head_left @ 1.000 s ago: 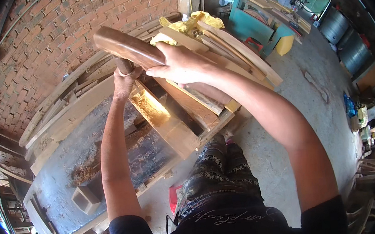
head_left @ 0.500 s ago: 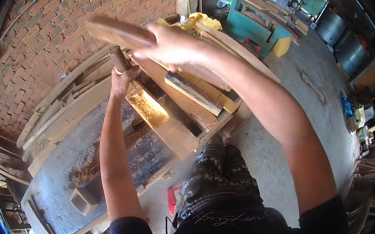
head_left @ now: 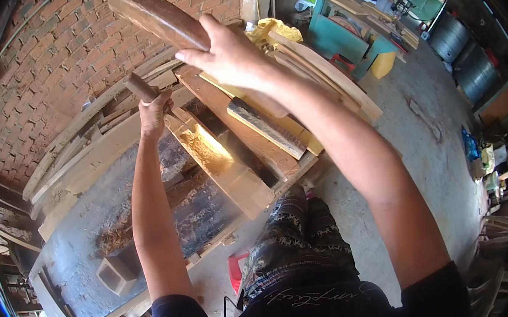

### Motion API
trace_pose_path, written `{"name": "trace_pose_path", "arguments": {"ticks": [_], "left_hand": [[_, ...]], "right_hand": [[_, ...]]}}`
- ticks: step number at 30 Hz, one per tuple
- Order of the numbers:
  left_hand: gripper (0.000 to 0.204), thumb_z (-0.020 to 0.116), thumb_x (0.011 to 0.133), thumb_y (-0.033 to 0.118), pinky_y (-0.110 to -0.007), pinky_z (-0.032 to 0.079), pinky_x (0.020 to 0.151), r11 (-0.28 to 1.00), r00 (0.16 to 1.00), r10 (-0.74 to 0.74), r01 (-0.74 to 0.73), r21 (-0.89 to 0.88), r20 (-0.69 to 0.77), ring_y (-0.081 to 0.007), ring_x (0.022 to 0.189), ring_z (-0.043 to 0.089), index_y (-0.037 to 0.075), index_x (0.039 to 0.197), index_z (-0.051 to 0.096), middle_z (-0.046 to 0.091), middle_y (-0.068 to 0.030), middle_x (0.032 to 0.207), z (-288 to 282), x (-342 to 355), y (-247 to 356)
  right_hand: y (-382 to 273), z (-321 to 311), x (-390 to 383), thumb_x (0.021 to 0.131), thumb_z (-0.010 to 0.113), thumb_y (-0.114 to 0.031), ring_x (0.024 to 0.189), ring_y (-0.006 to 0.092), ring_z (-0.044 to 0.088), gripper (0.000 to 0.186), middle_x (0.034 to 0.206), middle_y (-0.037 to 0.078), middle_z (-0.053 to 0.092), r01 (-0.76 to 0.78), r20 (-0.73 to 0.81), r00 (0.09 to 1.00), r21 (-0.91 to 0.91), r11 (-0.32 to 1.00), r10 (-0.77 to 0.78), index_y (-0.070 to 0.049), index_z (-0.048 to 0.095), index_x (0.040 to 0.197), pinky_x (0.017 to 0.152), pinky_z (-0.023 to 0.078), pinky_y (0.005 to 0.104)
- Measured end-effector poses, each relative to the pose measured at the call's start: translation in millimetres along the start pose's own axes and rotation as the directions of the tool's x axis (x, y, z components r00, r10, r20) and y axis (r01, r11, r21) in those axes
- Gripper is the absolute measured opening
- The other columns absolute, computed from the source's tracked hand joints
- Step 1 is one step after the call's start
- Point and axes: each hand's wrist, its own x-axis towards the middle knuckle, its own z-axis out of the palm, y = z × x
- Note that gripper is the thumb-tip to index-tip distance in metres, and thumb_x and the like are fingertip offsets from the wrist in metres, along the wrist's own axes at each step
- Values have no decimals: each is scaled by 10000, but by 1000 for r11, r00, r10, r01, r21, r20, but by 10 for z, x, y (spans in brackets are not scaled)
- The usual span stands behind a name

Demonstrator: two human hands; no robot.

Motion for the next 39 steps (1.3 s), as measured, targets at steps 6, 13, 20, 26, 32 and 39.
{"name": "trace_pose_path", "arguments": {"ticks": [6, 13, 20, 26, 32, 39], "left_hand": [[193, 743, 797, 117, -257, 431, 599, 976, 997, 57, -67, 206, 53, -72, 640, 507, 93, 750, 557, 561, 29, 710, 126, -328, -134], [197, 738, 816, 97, -246, 438, 641, 935, 974, 224, -220, 277, 19, -68, 671, 508, 77, 779, 546, 549, 39, 727, 359, -630, 142], [170, 719, 834, 96, -271, 473, 639, 891, 968, 233, -253, 377, 97, -74, 683, 522, 62, 833, 552, 560, 25, 737, 405, -633, 118], [154, 712, 838, 107, -270, 508, 647, 923, 976, 161, -201, 329, 146, -81, 677, 559, 47, 869, 573, 597, 19, 748, 538, -561, 119], [185, 739, 802, 126, -271, 471, 602, 915, 983, 152, -179, 361, 103, -73, 647, 531, 64, 788, 566, 585, 25, 715, 402, -439, 93], [189, 735, 798, 134, -277, 485, 609, 921, 987, 109, -145, 363, 117, -87, 650, 553, 58, 791, 563, 594, 11, 704, 375, -354, -49]], "right_hand": [[264, 173, -219, 931, 624, -319, 574, 162, 610, 509, 936, 157, 661, -214, 315, 916, -145, 966, 250, -12, 439, 1293, 440, 508, 283], [454, 48, -503, 878, 694, -374, 791, 237, 668, 499, 886, 130, 655, -115, 66, 992, 45, 992, 112, -37, 504, 1194, 713, 532, 407], [96, -136, -566, 898, 683, -369, 704, 211, 661, 407, 849, 132, 650, 104, -65, 994, 178, 978, -93, -37, 501, 1047, 592, 518, 367], [104, -94, -759, 918, 653, -340, 646, 226, 657, 386, 852, 149, 655, 325, -204, 922, -49, 944, -328, -33, 458, 1049, 571, 575, 343], [154, -360, -702, 917, 652, -340, 520, 145, 605, 422, 792, 124, 640, -64, 136, 989, 92, 994, 51, -20, 495, 1143, 443, 538, 273], [237, -146, -535, 920, 645, -314, 494, 126, 574, 499, 934, 168, 637, -215, 348, 922, 96, 972, 170, -7, 439, 1255, 397, 506, 241]]}}
